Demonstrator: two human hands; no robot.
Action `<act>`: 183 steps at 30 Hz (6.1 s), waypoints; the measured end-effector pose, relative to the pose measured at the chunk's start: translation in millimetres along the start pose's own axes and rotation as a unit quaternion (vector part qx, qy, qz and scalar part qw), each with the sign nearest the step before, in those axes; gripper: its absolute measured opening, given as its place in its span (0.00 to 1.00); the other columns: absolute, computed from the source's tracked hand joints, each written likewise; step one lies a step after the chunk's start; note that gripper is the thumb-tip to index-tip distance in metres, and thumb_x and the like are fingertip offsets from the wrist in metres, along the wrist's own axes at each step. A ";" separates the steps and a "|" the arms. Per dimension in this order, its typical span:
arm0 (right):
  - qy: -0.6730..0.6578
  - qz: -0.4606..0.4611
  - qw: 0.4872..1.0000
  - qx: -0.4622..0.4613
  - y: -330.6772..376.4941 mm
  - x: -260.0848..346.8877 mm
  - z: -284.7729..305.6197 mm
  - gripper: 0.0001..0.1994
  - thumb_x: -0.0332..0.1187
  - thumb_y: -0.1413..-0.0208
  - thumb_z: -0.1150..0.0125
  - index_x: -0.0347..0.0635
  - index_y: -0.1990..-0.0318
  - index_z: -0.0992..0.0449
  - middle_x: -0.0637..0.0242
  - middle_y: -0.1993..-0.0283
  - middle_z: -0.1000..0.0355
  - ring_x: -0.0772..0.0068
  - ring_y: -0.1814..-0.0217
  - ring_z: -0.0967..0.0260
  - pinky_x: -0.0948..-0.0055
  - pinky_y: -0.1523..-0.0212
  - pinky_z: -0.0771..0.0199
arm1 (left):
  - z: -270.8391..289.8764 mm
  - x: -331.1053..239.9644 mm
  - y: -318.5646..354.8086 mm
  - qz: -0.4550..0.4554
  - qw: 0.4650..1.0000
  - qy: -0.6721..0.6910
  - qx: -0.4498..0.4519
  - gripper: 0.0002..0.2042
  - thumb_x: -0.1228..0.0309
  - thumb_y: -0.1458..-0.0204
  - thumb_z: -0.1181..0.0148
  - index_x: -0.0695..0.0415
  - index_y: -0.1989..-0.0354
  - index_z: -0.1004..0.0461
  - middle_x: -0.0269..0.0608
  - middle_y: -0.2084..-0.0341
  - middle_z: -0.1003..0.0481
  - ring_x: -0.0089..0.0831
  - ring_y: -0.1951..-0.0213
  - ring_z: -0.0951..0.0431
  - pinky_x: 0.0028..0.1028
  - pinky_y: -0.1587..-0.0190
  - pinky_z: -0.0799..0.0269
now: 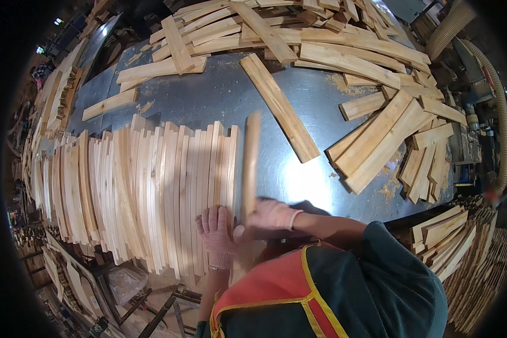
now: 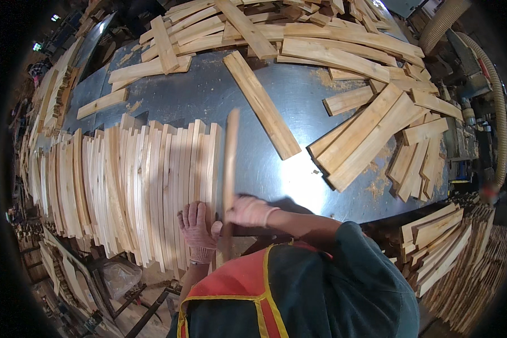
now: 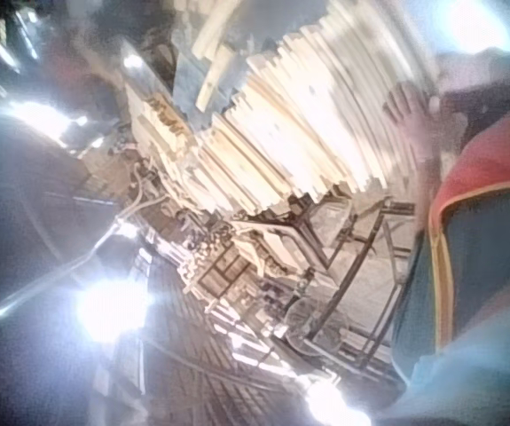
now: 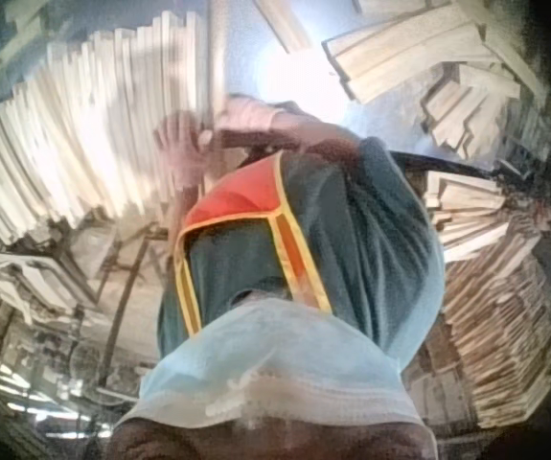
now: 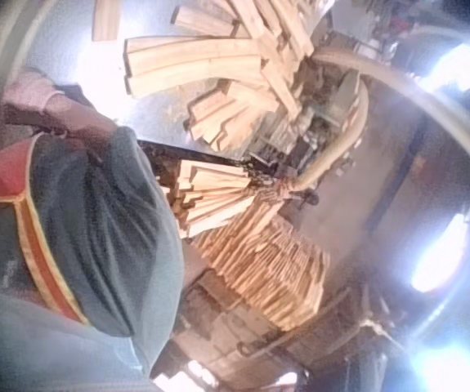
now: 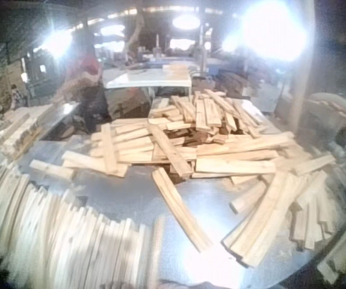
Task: The person repeatedly picks up individual wooden planks from a large pile on a metal table and places them into a neat, vertical stack. The person handles the planks one at a time, organizing them from a disordered pile into an orderly arrangement.
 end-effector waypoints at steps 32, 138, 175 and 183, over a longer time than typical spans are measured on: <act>0.245 0.113 0.902 -0.337 161.2 -48.1 127.0 0.43 0.57 0.48 0.26 0.43 0.30 0.32 0.48 0.33 0.31 0.49 0.29 0.32 0.49 0.30 0.30 | 19.9 -19.8 -5.6 -0.050 0.997 -0.024 0.047 0.40 0.57 0.60 0.26 0.55 0.35 0.30 0.49 0.36 0.35 0.54 0.31 0.38 0.60 0.25 0.48; -0.405 -0.199 0.451 -0.770 498.2 -233.5 -74.5 0.45 0.29 0.52 0.26 0.46 0.23 0.35 0.64 0.50 0.21 0.72 0.59 0.23 0.73 0.62 0.21 | -12.8 -86.8 -47.0 0.008 0.953 -0.198 0.231 0.44 0.48 0.42 0.42 0.52 0.18 0.47 0.47 0.19 0.46 0.47 0.19 0.50 0.48 0.18 0.60; 0.268 -0.313 0.781 -0.470 134.4 -291.6 341.5 0.46 0.38 0.52 0.28 0.51 0.22 0.40 0.50 0.36 0.26 0.46 0.32 0.29 0.52 0.33 0.30 | 12.9 -77.4 -59.4 -0.053 0.999 0.008 0.001 0.35 0.60 0.65 0.29 0.51 0.42 0.25 0.44 0.40 0.29 0.51 0.36 0.31 0.57 0.30 0.40; -0.171 0.003 0.912 -0.372 168.6 -258.1 158.3 0.25 0.39 0.44 0.29 0.33 0.42 0.24 0.60 0.57 0.19 0.71 0.60 0.23 0.67 0.60 0.20 | 5.9 -63.1 -47.7 -0.055 0.997 0.051 0.006 0.35 0.58 0.61 0.28 0.53 0.39 0.25 0.45 0.40 0.30 0.47 0.34 0.33 0.54 0.27 0.42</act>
Point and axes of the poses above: each hand's wrist, its own y-axis away from the middle knuckle, its own z-axis out of the back of the hand, x = y × z, the point moved 2 cm from there along -y, towards the middle knuckle
